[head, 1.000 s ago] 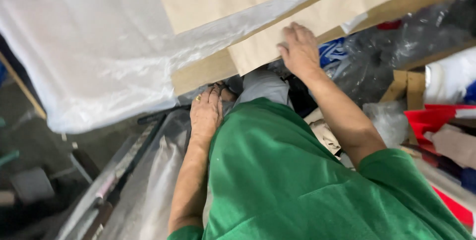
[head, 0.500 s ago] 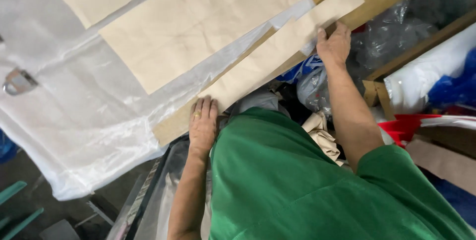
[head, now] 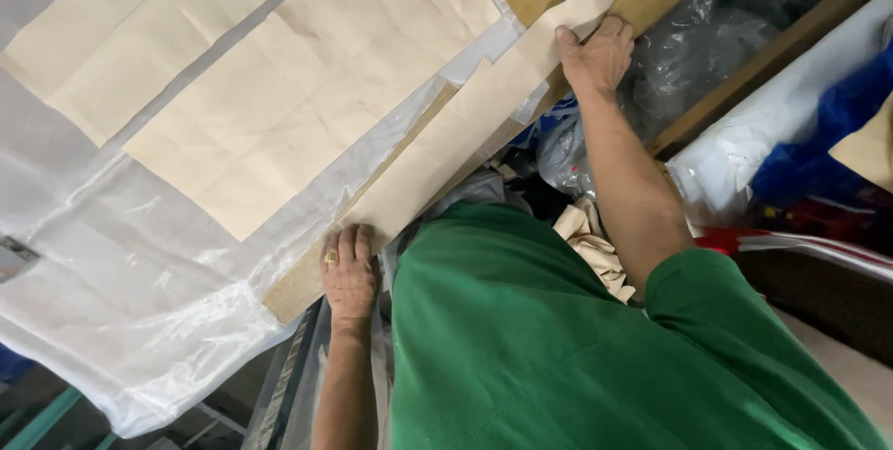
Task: The person lays out a large piece of beige fabric on a table, measures it with a tape measure, and then uses large shears to cut the fabric into several rectangular strips. The person then folds the cut pieces and places them on the table.
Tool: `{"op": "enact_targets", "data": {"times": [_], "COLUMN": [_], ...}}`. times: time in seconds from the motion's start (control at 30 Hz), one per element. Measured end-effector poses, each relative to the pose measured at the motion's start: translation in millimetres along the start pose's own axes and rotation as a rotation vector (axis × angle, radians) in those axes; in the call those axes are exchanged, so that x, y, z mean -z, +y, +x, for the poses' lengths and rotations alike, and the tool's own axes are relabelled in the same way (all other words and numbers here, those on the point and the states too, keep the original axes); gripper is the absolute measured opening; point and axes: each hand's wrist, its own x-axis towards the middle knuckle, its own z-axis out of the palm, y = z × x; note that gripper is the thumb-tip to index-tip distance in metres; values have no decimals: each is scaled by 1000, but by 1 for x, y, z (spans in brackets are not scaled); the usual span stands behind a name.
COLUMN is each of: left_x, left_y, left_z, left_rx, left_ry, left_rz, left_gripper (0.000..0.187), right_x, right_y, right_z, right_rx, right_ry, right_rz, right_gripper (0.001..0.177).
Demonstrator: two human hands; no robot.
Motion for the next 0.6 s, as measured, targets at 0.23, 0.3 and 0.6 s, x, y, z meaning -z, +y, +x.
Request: {"op": "enact_targets", "data": {"times": [0.23,0.3,0.6], "left_x": [2,1,17], "left_y": [-3,-2,5], "left_z": [6,7,10], "left_rx": [-18,-16,-37], "left_ry": [17,13,-59], "left_rz": [9,10,-38], "left_gripper": [37,38,44], "right_x": [-19,-29,47], "right_y": [28,39,-21], "right_z": [15,21,3], "right_rx": [84,141,-207], "right_ry": [118,158,-180], "right_rz": [107,100,1163], "right_gripper": [31,26,19]}}
